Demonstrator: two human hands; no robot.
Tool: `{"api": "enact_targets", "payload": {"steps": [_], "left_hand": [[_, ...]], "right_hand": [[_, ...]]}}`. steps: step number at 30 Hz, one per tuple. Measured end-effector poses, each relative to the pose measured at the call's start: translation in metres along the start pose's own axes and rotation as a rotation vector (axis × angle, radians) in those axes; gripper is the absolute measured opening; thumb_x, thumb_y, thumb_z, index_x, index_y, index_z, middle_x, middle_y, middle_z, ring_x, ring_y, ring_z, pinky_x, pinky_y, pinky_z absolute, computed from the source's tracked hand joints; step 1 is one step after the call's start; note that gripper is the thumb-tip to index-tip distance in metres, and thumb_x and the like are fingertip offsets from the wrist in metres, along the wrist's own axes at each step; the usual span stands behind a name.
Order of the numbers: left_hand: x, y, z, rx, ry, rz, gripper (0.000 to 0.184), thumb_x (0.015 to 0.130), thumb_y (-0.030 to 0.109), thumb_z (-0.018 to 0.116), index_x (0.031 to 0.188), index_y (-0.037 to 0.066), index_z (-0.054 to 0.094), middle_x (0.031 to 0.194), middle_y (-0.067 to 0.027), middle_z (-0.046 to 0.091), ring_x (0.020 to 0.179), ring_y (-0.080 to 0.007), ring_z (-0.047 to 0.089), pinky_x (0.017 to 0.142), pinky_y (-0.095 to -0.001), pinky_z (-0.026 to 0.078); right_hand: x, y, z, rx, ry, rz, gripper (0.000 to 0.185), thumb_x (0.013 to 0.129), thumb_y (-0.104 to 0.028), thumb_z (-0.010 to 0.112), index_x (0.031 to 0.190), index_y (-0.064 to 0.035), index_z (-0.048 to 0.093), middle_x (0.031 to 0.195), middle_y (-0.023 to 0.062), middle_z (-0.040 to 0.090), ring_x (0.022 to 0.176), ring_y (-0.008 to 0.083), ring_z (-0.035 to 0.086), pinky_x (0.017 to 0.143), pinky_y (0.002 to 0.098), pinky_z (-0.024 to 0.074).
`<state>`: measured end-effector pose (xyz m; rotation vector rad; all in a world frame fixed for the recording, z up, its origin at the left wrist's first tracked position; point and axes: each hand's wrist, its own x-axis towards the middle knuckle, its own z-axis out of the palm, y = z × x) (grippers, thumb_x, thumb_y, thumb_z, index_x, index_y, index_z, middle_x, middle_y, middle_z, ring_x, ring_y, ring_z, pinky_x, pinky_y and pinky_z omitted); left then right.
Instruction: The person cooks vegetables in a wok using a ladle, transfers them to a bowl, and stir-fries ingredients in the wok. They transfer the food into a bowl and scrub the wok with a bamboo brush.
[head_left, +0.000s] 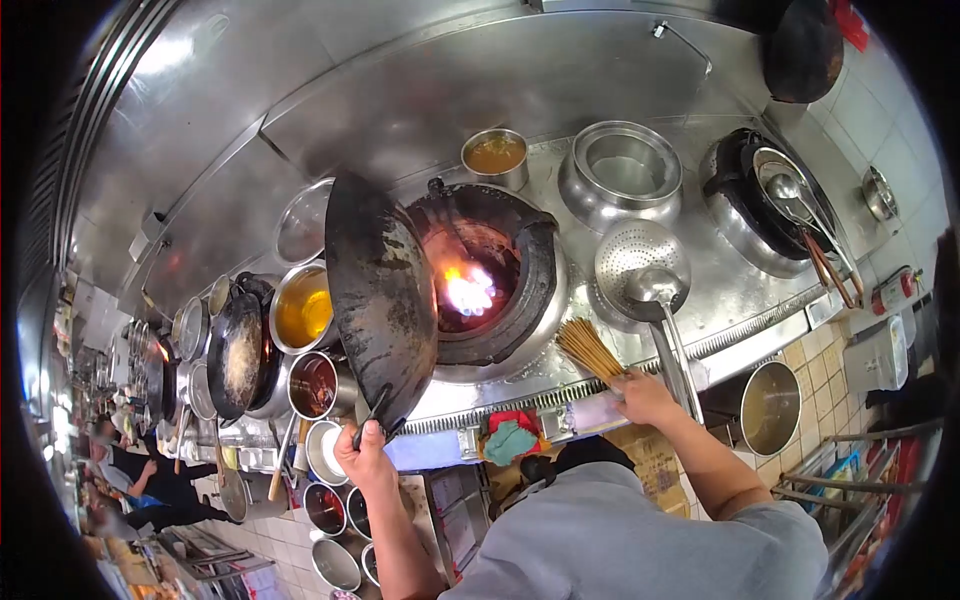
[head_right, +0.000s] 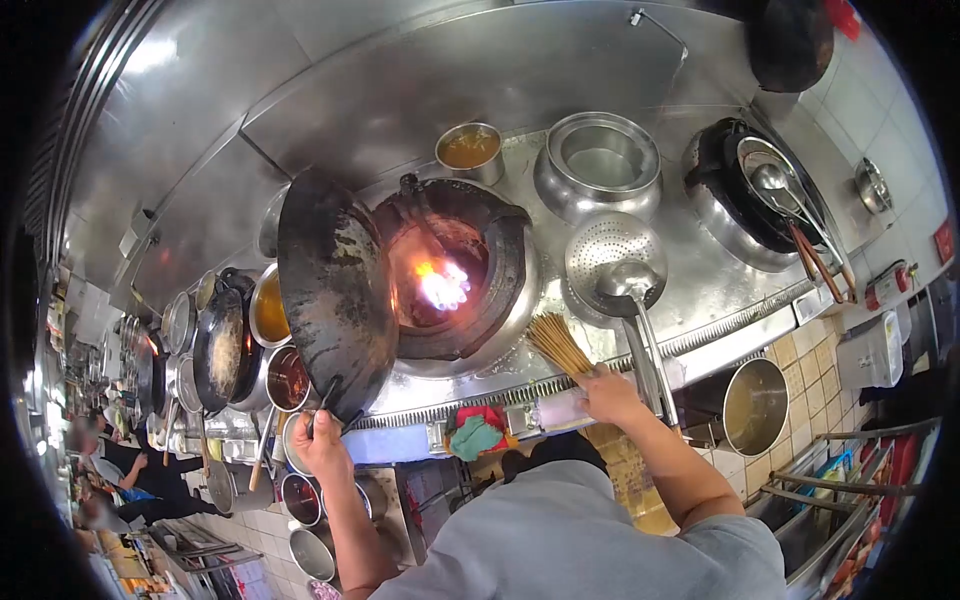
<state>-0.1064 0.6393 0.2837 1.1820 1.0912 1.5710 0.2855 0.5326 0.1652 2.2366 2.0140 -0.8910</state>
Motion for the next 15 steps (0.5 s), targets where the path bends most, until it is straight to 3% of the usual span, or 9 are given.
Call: {"api": "enact_targets", "payload": {"steps": [2,8,12,15], "left_hand": [[0.001,0.003,0.002,-0.035,0.001,-0.012,0.043,0.082,0.012,0.068,0.061,0.013,0.03,0.058,0.0059,0.035,0.051,-0.004,0.029,0.047,-0.0209,0.022],[0.005,0.0,0.004,-0.056,-0.048,0.025,0.04,0.086,0.008,0.062,0.064,0.015,0.03,0.056,0.0071,0.032,0.047,-0.0027,0.024,0.042,-0.021,0.018],[0.004,-0.002,0.007,-0.066,-0.061,0.005,0.039,0.087,0.008,0.061,0.064,0.015,0.03,0.056,0.0073,0.031,0.047,-0.0027,0.024,0.043,-0.0208,0.018],[0.004,-0.003,0.009,-0.047,-0.048,0.018,0.039,0.087,0.008,0.061,0.064,0.015,0.03,0.056,0.0074,0.031,0.047,-0.0027,0.024,0.043,-0.0211,0.018]], "right_hand": [[0.006,0.008,0.005,0.056,-0.036,0.019,0.05,0.079,-0.03,0.062,0.125,-0.0141,0.051,0.125,0.0238,0.049,0.112,0.0372,0.05,0.094,0.0435,0.0416],[-0.001,-0.001,-0.015,0.136,-0.074,0.077,0.051,0.08,-0.033,0.061,0.127,-0.0148,0.05,0.129,0.0232,0.046,0.117,0.0371,0.047,0.096,0.0434,0.0406],[-0.003,0.01,-0.003,0.119,-0.016,0.051,0.051,0.08,-0.033,0.061,0.126,-0.0154,0.05,0.129,0.0219,0.047,0.116,0.0368,0.048,0.096,0.0427,0.0406],[-0.007,0.008,-0.007,0.076,0.0,0.043,0.048,0.081,-0.031,0.06,0.124,-0.0135,0.05,0.12,0.0211,0.051,0.107,0.0367,0.054,0.091,0.0429,0.0446]]}}
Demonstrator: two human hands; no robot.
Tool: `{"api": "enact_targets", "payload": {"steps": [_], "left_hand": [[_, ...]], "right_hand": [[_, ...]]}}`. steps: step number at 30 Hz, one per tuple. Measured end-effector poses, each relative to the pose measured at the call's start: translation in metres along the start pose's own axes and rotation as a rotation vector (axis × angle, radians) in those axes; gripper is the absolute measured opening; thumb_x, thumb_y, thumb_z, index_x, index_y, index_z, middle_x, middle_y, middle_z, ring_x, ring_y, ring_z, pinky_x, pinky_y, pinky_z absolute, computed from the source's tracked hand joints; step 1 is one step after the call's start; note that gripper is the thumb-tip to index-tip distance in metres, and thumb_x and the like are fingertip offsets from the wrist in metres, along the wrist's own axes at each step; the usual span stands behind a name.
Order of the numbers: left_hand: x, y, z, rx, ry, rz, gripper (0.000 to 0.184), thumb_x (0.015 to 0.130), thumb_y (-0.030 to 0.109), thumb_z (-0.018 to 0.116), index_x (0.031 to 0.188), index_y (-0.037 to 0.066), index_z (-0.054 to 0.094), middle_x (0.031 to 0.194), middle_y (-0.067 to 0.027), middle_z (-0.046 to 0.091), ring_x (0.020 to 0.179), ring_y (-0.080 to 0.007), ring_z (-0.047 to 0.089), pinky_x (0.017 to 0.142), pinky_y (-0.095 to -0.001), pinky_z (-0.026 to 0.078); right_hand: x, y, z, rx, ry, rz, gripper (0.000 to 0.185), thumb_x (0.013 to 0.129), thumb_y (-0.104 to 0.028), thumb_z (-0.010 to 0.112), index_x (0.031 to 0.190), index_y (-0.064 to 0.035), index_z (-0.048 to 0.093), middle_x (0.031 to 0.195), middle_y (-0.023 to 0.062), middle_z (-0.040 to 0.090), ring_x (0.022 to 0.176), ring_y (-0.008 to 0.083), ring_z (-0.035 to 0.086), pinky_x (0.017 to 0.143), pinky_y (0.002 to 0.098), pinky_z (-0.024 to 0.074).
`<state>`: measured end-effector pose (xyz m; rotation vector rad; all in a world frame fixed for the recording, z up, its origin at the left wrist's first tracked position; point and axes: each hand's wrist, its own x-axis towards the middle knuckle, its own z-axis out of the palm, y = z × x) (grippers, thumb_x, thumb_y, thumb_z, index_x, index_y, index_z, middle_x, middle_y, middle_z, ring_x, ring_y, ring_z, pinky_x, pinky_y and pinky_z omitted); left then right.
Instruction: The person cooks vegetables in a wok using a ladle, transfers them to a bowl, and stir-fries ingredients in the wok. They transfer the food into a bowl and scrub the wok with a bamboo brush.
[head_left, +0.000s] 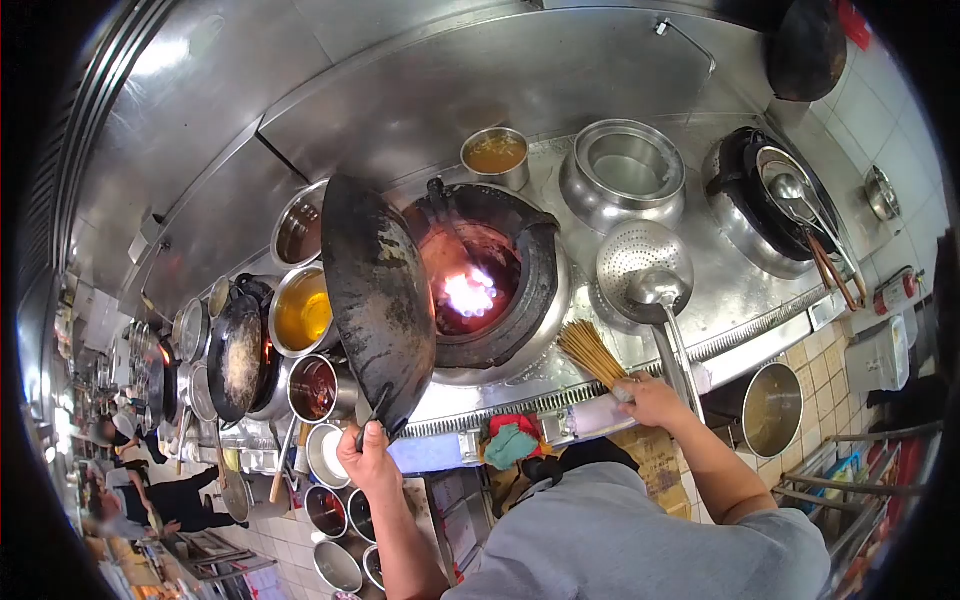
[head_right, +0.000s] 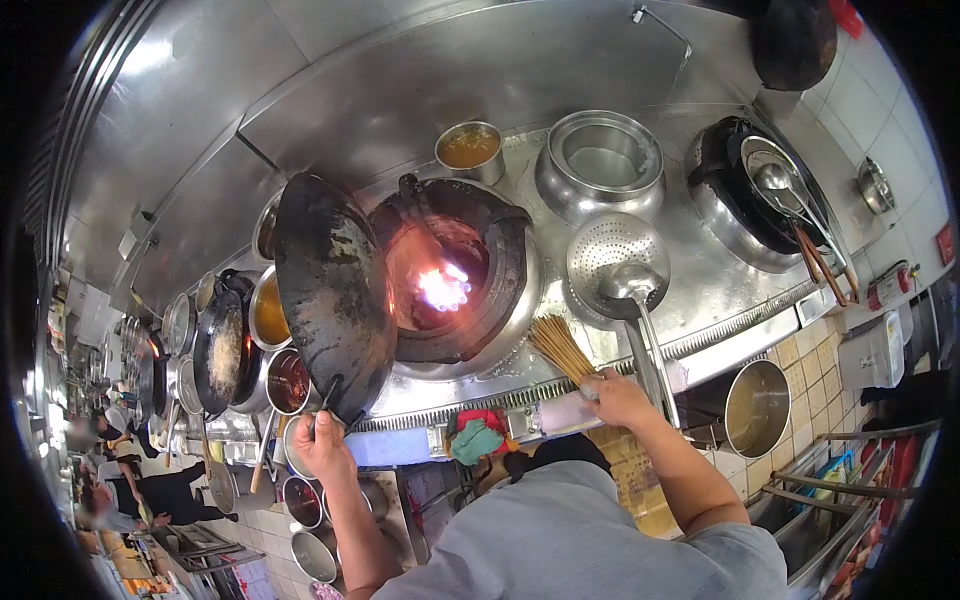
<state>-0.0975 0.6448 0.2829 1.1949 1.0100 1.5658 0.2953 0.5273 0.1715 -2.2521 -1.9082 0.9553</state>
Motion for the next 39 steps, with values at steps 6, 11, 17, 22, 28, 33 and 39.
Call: {"api": "enact_targets", "payload": {"steps": [6,11,17,22,28,33,39], "left_hand": [[0.0,-0.004,-0.002,0.022,-0.003,0.013,0.036,0.088,0.01,0.06,0.065,0.014,0.032,0.056,0.0074,0.031,0.048,-0.0025,0.024,0.044,-0.0216,0.018],[-0.003,-0.005,-0.002,0.083,-0.022,0.004,0.037,0.088,0.011,0.06,0.065,0.014,0.031,0.057,0.0075,0.032,0.05,-0.0028,0.027,0.045,-0.021,0.02],[-0.028,-0.008,0.028,0.645,-0.212,0.001,0.048,0.077,0.019,0.072,0.054,0.005,0.033,0.048,0.0006,0.032,0.049,-0.0108,0.026,0.043,-0.0293,0.024],[-0.062,-0.002,0.057,0.954,-0.509,0.132,0.04,0.072,0.024,0.074,0.053,0.006,0.044,0.05,-0.0122,0.046,0.045,-0.0318,0.048,0.043,-0.0373,0.037],[-0.046,-0.076,0.081,1.157,-0.595,0.382,0.032,0.076,0.032,0.066,0.058,0.009,0.052,0.053,-0.0097,0.055,0.05,-0.029,0.056,0.05,-0.04,0.044],[-0.018,-0.12,0.093,1.194,-0.508,0.466,0.029,0.076,0.032,0.065,0.06,0.011,0.054,0.054,-0.0057,0.056,0.052,-0.0245,0.058,0.054,-0.0378,0.043],[-0.027,-0.113,0.088,1.132,-0.292,0.493,0.019,0.079,0.032,0.064,0.081,0.014,0.066,0.071,-0.004,0.057,0.076,-0.0231,0.056,0.065,-0.0378,0.041]], "right_hand": [[0.001,0.003,0.0,0.029,0.0,-0.031,0.049,0.081,-0.03,0.06,0.125,-0.013,0.049,0.12,0.022,0.051,0.11,0.0364,0.052,0.092,0.0429,0.0444],[0.0,-0.001,-0.002,0.029,-0.065,0.045,0.052,0.08,-0.03,0.061,0.128,-0.0132,0.048,0.125,0.0214,0.049,0.113,0.0365,0.05,0.096,0.0407,0.0406],[-0.006,-0.012,-0.011,0.045,-0.029,0.096,0.067,0.076,-0.033,0.065,0.134,-0.0138,0.039,0.117,0.0233,0.054,0.106,0.0402,0.053,0.092,0.0437,0.0435],[0.003,0.009,-0.01,0.38,-0.027,0.265,0.065,0.076,-0.023,0.063,0.135,-0.0105,0.038,0.107,0.0194,0.059,0.095,0.0289,0.06,0.082,0.0355,0.0478],[-0.051,-0.01,-0.102,1.2,0.337,0.02,0.06,0.079,-0.003,0.054,0.137,-0.0049,0.037,0.113,0.0103,0.054,0.086,0.0156,0.056,0.07,0.027,0.0484],[-0.024,-0.049,-0.185,0.276,0.828,-0.251,0.072,0.073,0.001,0.064,0.139,-0.0094,0.035,0.125,0.0159,0.053,0.115,0.0262,0.051,0.098,0.034,0.0376],[0.001,-0.125,-0.297,-0.003,1.099,-0.504,0.064,0.073,-0.001,0.065,0.133,-0.016,0.046,0.127,0.0142,0.052,0.118,0.0272,0.051,0.097,0.0319,0.0384]]}}
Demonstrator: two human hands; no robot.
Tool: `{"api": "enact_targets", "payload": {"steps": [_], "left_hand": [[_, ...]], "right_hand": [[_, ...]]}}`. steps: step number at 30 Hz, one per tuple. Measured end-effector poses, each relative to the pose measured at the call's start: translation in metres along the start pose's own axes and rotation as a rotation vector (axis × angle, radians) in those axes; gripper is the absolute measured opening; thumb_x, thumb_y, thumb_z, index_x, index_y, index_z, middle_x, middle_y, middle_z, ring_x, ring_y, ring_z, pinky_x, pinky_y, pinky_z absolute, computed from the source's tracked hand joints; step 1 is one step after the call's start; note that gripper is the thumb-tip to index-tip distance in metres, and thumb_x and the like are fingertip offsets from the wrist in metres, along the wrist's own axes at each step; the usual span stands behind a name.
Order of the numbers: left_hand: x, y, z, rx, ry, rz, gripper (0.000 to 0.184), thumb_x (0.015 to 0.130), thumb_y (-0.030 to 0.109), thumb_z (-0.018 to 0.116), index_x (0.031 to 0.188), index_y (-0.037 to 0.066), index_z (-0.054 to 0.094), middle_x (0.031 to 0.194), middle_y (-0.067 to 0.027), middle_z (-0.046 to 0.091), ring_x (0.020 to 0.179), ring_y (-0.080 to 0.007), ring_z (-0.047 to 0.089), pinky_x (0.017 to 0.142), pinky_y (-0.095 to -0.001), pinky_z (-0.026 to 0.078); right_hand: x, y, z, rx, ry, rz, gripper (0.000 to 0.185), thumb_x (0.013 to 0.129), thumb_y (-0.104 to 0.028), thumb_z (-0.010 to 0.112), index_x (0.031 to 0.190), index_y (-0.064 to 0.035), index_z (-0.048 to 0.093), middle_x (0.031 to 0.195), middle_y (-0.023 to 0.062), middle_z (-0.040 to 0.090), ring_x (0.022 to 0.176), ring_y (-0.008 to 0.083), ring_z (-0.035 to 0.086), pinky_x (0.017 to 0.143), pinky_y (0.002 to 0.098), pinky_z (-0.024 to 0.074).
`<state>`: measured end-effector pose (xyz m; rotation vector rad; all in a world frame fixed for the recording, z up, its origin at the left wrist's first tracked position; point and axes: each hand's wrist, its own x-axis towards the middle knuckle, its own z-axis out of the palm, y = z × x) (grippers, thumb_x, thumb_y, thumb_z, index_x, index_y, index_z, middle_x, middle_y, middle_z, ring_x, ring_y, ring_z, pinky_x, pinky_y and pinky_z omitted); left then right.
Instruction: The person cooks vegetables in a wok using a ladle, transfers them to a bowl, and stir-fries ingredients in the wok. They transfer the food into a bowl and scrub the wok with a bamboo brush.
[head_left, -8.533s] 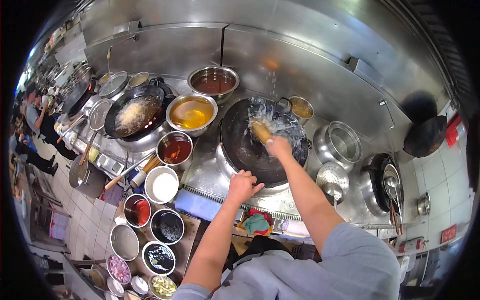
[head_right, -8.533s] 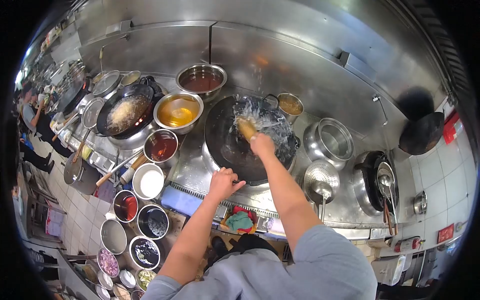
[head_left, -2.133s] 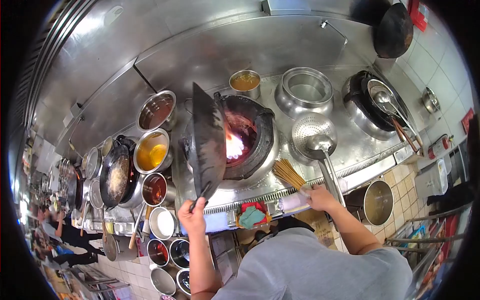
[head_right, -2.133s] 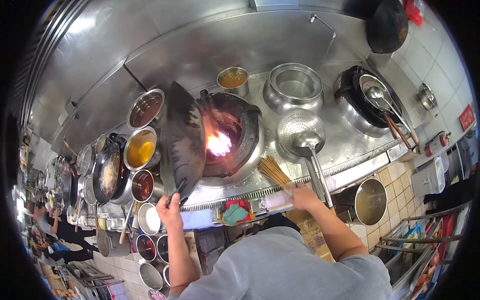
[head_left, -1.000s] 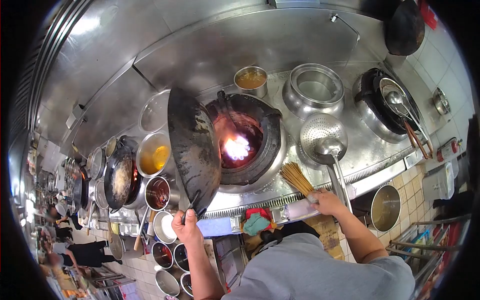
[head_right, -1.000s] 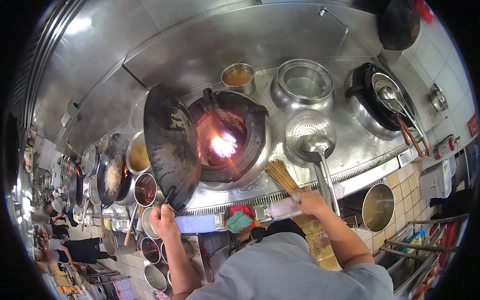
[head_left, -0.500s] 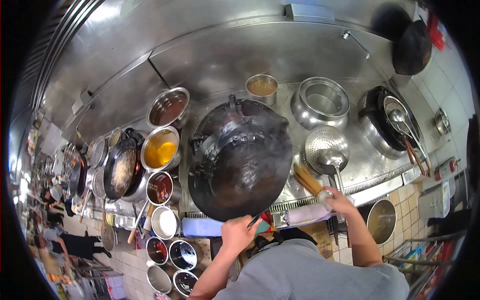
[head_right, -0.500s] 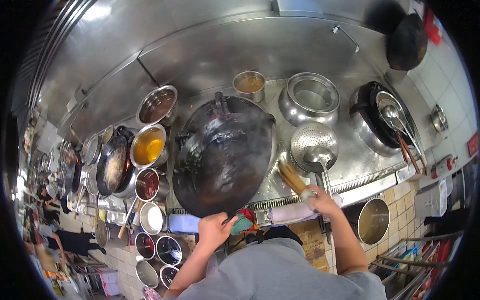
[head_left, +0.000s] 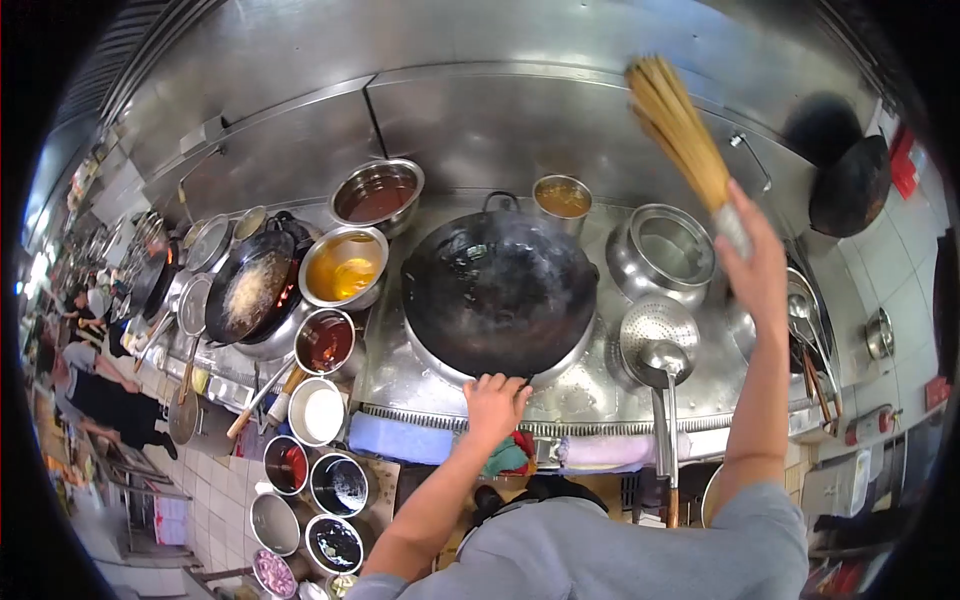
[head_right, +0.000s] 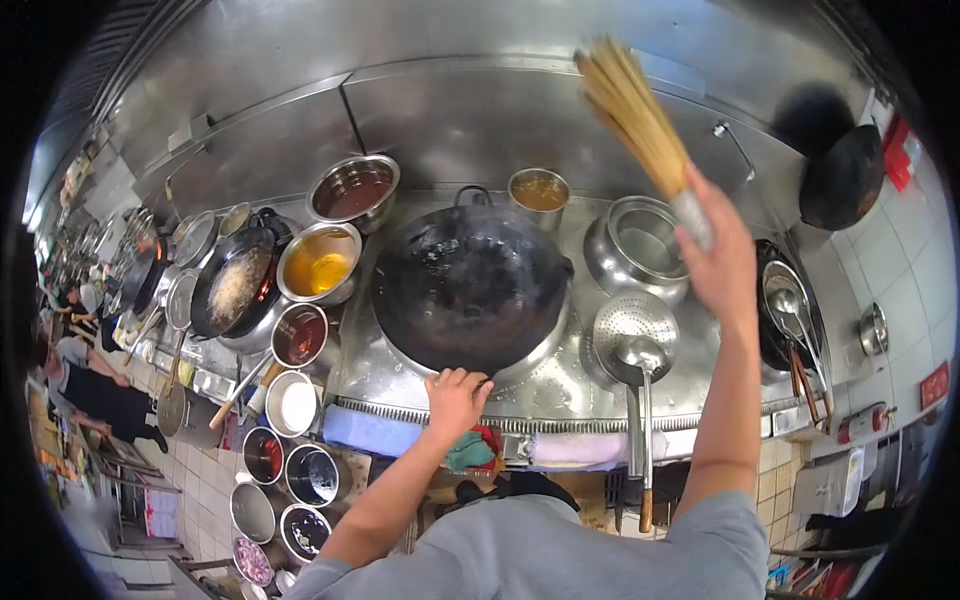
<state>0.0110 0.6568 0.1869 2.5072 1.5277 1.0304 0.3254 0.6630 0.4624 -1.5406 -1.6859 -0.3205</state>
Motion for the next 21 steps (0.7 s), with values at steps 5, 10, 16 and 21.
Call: {"api": "enact_targets", "payload": {"steps": [5,10,16,21], "left_hand": [[-0.003,-0.005,-0.002,-0.251,-0.031,-0.071,0.019,0.078,0.019,0.066,0.095,0.012,0.068,0.07,-0.0071,0.053,0.07,-0.0261,0.05,0.065,-0.037,0.043],[-0.002,-0.009,0.005,-0.251,0.003,-0.038,0.013,0.077,0.017,0.067,0.088,0.01,0.07,0.067,-0.0076,0.053,0.066,-0.0261,0.049,0.062,-0.0369,0.043],[-0.001,-0.012,0.001,-0.292,-0.005,-0.027,0.014,0.077,0.019,0.067,0.088,0.009,0.07,0.065,-0.0073,0.052,0.063,-0.0257,0.048,0.06,-0.0364,0.042],[0.0,-0.019,-0.004,-0.278,-0.112,-0.066,0.016,0.078,0.022,0.066,0.09,0.012,0.07,0.067,-0.007,0.053,0.067,-0.0253,0.049,0.061,-0.0364,0.043]], "right_hand": [[0.101,-0.006,0.03,0.021,0.165,-0.077,0.058,0.08,-0.014,0.064,0.134,-0.0192,0.045,0.119,0.0138,0.058,0.108,0.0296,0.057,0.091,0.0344,0.0439],[0.145,0.007,0.125,-0.04,0.173,0.223,0.058,0.079,-0.026,0.064,0.133,-0.0212,0.045,0.113,0.0146,0.061,0.103,0.0326,0.059,0.087,0.0389,0.0458],[0.014,-0.006,0.364,0.163,-0.028,0.376,0.047,0.074,-0.026,0.064,0.118,-0.0126,0.054,0.102,0.0181,0.062,0.095,0.0379,0.059,0.081,0.0444,0.047],[-0.114,-0.062,0.342,0.476,-0.907,0.007,0.061,0.073,-0.03,0.069,0.13,-0.0237,0.049,0.099,0.0244,0.062,0.096,0.0392,0.059,0.083,0.0424,0.0463]]}}
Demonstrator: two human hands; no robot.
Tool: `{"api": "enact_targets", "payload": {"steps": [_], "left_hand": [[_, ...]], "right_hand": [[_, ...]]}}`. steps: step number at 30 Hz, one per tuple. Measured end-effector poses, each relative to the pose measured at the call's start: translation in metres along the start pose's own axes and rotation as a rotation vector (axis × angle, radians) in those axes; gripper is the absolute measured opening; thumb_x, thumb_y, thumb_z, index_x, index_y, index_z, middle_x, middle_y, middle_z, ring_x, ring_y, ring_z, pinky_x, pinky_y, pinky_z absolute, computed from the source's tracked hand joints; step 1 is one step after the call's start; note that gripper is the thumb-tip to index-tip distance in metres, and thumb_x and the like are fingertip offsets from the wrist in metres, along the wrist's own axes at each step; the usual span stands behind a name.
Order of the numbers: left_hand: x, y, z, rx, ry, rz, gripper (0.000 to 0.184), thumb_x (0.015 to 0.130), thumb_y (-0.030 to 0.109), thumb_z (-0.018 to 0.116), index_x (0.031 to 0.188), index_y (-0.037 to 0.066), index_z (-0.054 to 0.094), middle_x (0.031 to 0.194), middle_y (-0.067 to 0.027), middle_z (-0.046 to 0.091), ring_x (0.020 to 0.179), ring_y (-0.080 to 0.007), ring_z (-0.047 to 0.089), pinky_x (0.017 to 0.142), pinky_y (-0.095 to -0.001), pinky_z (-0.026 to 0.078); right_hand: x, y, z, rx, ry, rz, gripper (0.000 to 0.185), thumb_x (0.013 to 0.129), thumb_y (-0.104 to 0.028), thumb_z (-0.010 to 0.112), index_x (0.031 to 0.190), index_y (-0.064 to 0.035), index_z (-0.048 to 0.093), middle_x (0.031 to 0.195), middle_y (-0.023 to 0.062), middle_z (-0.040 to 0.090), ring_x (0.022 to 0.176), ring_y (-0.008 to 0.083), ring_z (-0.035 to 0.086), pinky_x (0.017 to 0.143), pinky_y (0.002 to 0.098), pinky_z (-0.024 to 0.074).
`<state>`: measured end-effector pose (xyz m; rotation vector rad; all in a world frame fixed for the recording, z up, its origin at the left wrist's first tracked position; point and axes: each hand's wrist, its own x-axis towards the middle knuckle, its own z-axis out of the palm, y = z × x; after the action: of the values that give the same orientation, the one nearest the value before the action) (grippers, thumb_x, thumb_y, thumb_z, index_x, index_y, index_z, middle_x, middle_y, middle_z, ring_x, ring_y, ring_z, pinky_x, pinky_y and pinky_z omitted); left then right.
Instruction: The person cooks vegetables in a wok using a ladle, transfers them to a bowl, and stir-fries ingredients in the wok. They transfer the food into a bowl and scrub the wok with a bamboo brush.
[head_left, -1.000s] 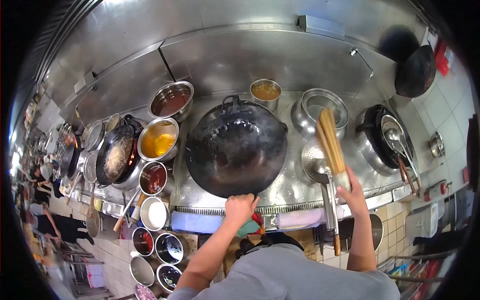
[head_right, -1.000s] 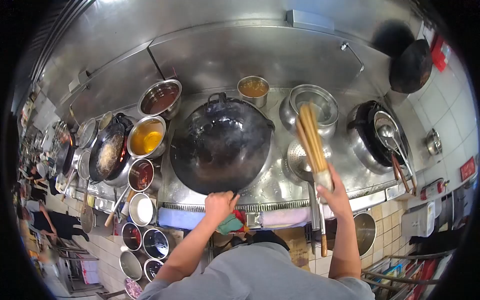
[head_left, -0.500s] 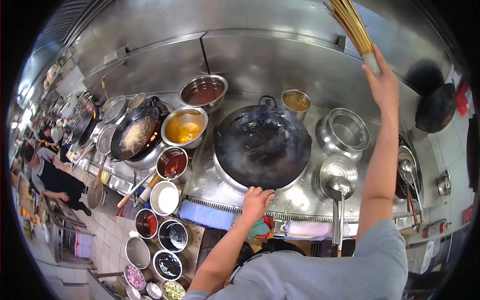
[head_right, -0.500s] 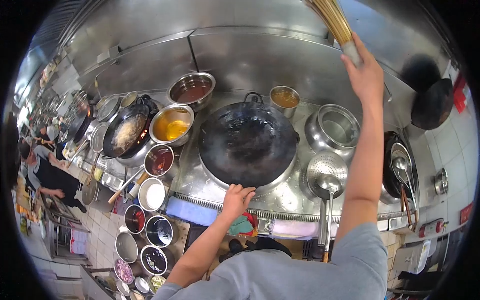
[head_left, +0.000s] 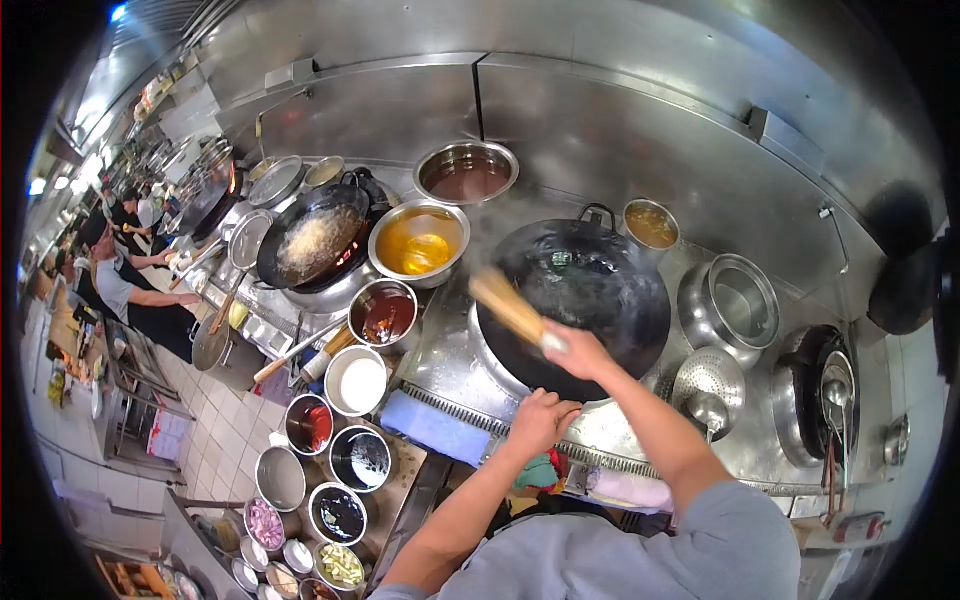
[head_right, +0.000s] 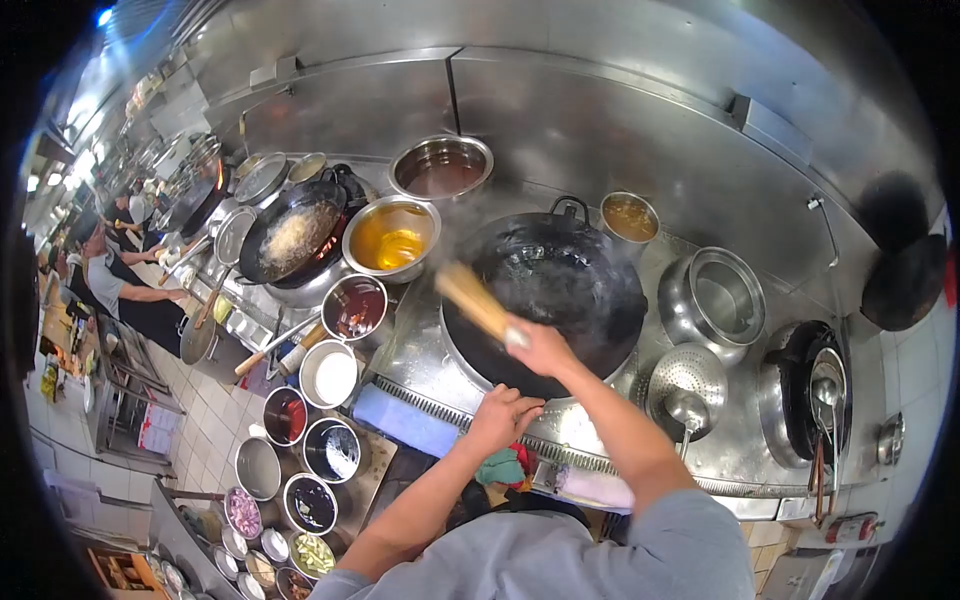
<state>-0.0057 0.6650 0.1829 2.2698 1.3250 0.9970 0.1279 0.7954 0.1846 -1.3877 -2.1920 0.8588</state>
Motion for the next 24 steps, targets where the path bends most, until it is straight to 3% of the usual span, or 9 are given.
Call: {"api": "enact_targets", "payload": {"steps": [2,4,9,11,15,17,19,21,24], "left_hand": [[-0.004,-0.002,-0.001,-0.01,-0.005,-0.01,0.017,0.079,0.023,0.066,0.091,0.013,0.071,0.068,-0.0069,0.053,0.068,-0.0253,0.05,0.062,-0.0363,0.043],[-0.001,-0.005,-0.003,-0.015,0.002,0.0,0.018,0.079,0.025,0.065,0.092,0.013,0.071,0.068,-0.0069,0.054,0.069,-0.0252,0.05,0.062,-0.0363,0.044],[0.001,-0.012,-0.005,0.006,-0.041,-0.004,0.021,0.079,0.029,0.065,0.091,0.014,0.071,0.068,-0.006,0.056,0.071,-0.0249,0.052,0.065,-0.0362,0.045],[0.002,-0.012,-0.002,0.005,-0.027,0.019,0.02,0.079,0.03,0.065,0.09,0.014,0.072,0.066,-0.0058,0.055,0.068,-0.0252,0.052,0.063,-0.0365,0.045],[0.003,-0.016,-0.006,-0.019,-0.026,0.0,0.016,0.074,0.026,0.07,0.087,0.017,0.072,0.07,-0.0064,0.057,0.068,-0.026,0.053,0.061,-0.0371,0.045],[0.003,-0.021,-0.005,-0.055,-0.034,-0.021,0.017,0.076,0.029,0.069,0.089,0.018,0.072,0.074,-0.0066,0.058,0.072,-0.0251,0.054,0.064,-0.0376,0.044],[0.001,-0.019,-0.007,-0.031,-0.043,0.0,0.019,0.077,0.032,0.067,0.091,0.019,0.072,0.074,-0.0059,0.059,0.073,-0.0246,0.054,0.065,-0.0376,0.044],[0.005,-0.018,-0.007,-0.004,-0.031,0.015,0.022,0.078,0.034,0.065,0.092,0.019,0.071,0.074,-0.0052,0.06,0.075,-0.0241,0.055,0.067,-0.0376,0.044],[0.004,-0.016,-0.005,0.036,-0.126,-0.026,0.028,0.079,0.039,0.062,0.097,0.02,0.071,0.07,-0.0021,0.062,0.076,-0.0227,0.055,0.067,-0.0359,0.042]], "right_hand": [[-0.031,-0.014,-0.077,0.158,-0.54,0.346,0.062,0.074,-0.031,0.07,0.132,-0.0274,0.048,0.1,0.0166,0.066,0.089,0.0274,0.064,0.083,0.0353,0.0469],[-0.016,0.076,-0.126,-0.145,-0.481,0.263,0.058,0.071,-0.029,0.073,0.125,-0.0262,0.054,0.1,0.0103,0.066,0.092,0.0246,0.063,0.082,0.0357,0.0474],[0.013,0.063,-0.133,-0.358,0.852,0.435,0.035,0.078,-0.03,0.063,0.105,-0.0081,0.061,0.096,0.0168,0.065,0.087,0.0355,0.062,0.072,0.0454,0.0491],[0.022,0.032,-0.078,-0.453,0.427,0.655,0.033,0.075,-0.035,0.064,0.096,-0.0099,0.066,0.094,0.0169,0.066,0.087,0.036,0.063,0.076,0.0436,0.0502],[-0.016,0.009,0.006,-0.108,0.115,-0.141,0.053,0.072,-0.032,0.07,0.121,-0.0148,0.057,0.091,0.0173,0.066,0.086,0.0355,0.063,0.074,0.0411,0.0501],[-0.028,-0.019,-0.072,0.216,-0.466,0.402,0.061,0.073,-0.029,0.07,0.13,-0.0213,0.049,0.094,0.0179,0.065,0.087,0.0347,0.063,0.075,0.0387,0.0498],[-0.017,0.036,-0.124,-0.318,-0.367,0.17,0.049,0.078,-0.03,0.064,0.126,-0.0269,0.052,0.095,0.0144,0.066,0.089,0.0334,0.062,0.079,0.043,0.0479],[-0.009,0.038,-0.146,-0.553,0.309,0.523,0.044,0.08,-0.029,0.062,0.122,-0.0199,0.054,0.093,0.014,0.065,0.09,0.0323,0.062,0.078,0.0456,0.047],[0.019,0.032,-0.096,-0.323,0.799,0.604,0.033,0.078,-0.031,0.063,0.102,-0.0083,0.061,0.094,0.0158,0.064,0.09,0.0343,0.062,0.074,0.0457,0.0493]]}}
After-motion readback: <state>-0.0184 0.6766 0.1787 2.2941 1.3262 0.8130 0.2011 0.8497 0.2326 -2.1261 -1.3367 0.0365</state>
